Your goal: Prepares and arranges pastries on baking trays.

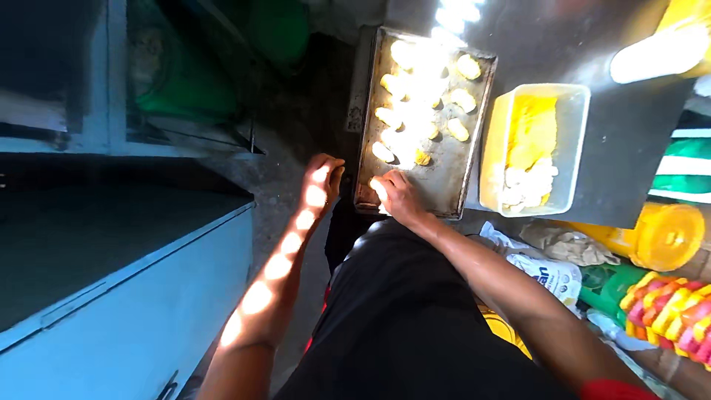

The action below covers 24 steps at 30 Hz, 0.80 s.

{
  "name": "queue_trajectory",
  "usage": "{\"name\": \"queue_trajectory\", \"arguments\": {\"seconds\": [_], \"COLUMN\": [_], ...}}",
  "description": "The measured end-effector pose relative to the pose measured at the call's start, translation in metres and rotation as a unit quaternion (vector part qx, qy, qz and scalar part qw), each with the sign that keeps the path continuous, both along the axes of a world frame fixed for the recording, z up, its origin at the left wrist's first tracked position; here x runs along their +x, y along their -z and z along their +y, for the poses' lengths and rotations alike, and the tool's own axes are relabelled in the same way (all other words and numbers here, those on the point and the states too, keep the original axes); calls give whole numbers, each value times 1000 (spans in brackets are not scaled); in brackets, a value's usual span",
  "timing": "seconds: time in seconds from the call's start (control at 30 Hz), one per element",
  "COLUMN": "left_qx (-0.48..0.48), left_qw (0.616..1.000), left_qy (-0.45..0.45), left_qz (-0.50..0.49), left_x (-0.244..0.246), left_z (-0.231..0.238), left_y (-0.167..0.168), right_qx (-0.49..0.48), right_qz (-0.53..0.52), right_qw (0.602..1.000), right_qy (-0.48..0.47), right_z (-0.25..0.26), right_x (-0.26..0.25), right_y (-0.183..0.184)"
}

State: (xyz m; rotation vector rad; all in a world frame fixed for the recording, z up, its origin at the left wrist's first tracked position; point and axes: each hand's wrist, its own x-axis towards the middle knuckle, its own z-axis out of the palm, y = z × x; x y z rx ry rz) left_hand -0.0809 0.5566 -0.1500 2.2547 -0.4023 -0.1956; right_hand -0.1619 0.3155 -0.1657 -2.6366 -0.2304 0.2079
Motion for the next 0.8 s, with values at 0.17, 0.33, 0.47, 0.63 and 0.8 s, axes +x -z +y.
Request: {"name": "queue_trajectory", "arguments": {"seconds": [0.17, 0.33, 0.47, 0.63, 0.8], "left_qx": [33, 75, 128, 112, 123], "left_qw": [995, 986, 974, 969, 972], "left_qy": [88, 122, 172, 207, 185], "left_qz": [-32, -86, -74, -75, -78], "left_x": [22, 74, 111, 120, 110], "left_z": [-47, -98, -131, -141, -141], "left_y": [-19, -16, 18, 33, 28], "right_qx": [-11, -42, -47, -22, -30], "right_qz": [34, -68, -17, -1, -52], "right_qw": [999, 986, 981, 983, 978], "right_qy": [15, 144, 188, 180, 200], "right_z": [-11, -81, -111, -116, -136], "right_x": [8, 51, 93, 89, 64], "right_y": [-22, -43, -30, -19, -41]}}
